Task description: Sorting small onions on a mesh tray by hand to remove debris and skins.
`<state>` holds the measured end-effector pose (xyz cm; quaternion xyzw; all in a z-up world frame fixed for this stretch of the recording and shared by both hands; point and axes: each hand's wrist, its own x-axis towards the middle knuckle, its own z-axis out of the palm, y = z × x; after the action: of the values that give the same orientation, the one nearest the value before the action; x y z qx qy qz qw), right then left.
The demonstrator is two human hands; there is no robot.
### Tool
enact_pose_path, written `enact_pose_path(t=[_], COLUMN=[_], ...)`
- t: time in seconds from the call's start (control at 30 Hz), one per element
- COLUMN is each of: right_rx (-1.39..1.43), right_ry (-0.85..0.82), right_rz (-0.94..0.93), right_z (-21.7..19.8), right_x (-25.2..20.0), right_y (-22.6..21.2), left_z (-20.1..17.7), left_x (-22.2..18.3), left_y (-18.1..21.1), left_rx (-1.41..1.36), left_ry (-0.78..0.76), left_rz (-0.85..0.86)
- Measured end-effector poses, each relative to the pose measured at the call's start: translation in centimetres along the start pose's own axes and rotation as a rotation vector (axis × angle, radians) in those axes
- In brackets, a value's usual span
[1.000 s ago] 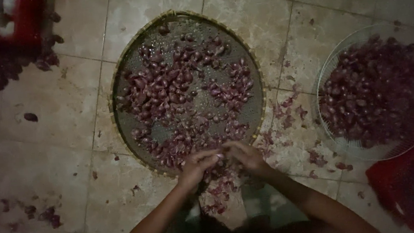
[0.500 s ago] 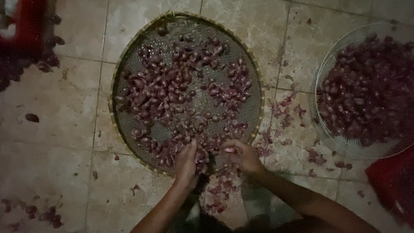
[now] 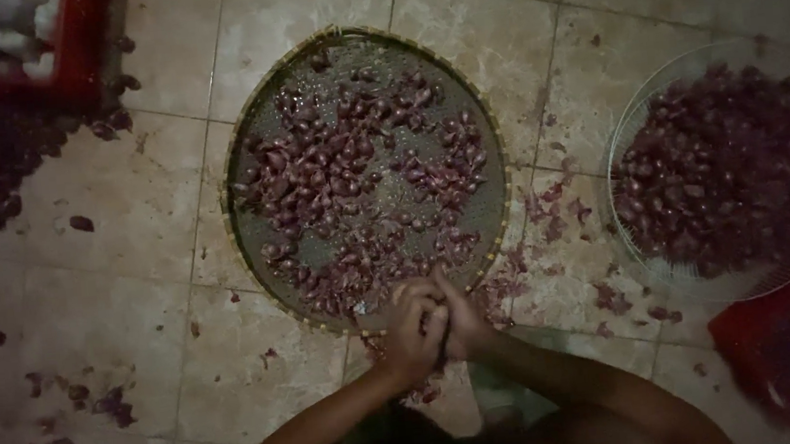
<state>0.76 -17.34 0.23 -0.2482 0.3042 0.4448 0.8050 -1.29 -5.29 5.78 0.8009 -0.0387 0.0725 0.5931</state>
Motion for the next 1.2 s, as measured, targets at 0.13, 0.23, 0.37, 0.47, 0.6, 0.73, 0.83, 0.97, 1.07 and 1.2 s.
enact_pose_path(t=[0.13,0.23,0.37,0.47,0.6,0.73,0.83,0.97,1.07,1.2], right_rx=[0.005,-0.02,-1.121,-1.158,-0.755,-1.127,-1.57,-2.077,-2.094,-2.128], right_ry=[0.257,0.275,-0.28,-0.124,0.742,1.047,1.191,1.401,1.489,1.236], right_rz=[-0.002,0.006,-0.693,-0.834,-0.41,-0.972,-1.524,-1.053,-0.885,-1.356], right_z=[-2.5,-2.7,-3.3,-9.5,3.2,-16.0,-17.8,-17.2,-15.8,-10.0], right_x=[0.4,-1.1,-3.6,-4.1,-11.7,-12.7,-14.2,-14.0,-12.7,-9.2], right_y=[-0.2,-1.8,-4.8,-7.6,-17.8,-27.3,-31.6,-32.9,-31.9,-30.9], left_z=[0.9,0.8,-0.3,-0.7,-2.4,-3.5,-4.1,-3.4,-1.6,0.5], left_x=[-1.2,-0.5,-0.2,-1.0,-1.6,1.4,5.1,11.9,15.3,16.3], left_y=[-1.1,-0.5,-1.4,-4.0,-6.0,-8.8,-13.3,-16.1,-16.8,-20.1], left_rx=[0.012,-0.132,-0.114,0.087,0.353,0.391,0.505,0.735,0.868,0.999], left_ry=[-0.08,-0.095,-0.109,-0.179,-0.37,-0.453,-0.583,-0.656,-0.632,-0.622], left_rz=[0.004,-0.071,-0.1,-0.133,-0.008,0.039,-0.069,0.055,0.183,0.377])
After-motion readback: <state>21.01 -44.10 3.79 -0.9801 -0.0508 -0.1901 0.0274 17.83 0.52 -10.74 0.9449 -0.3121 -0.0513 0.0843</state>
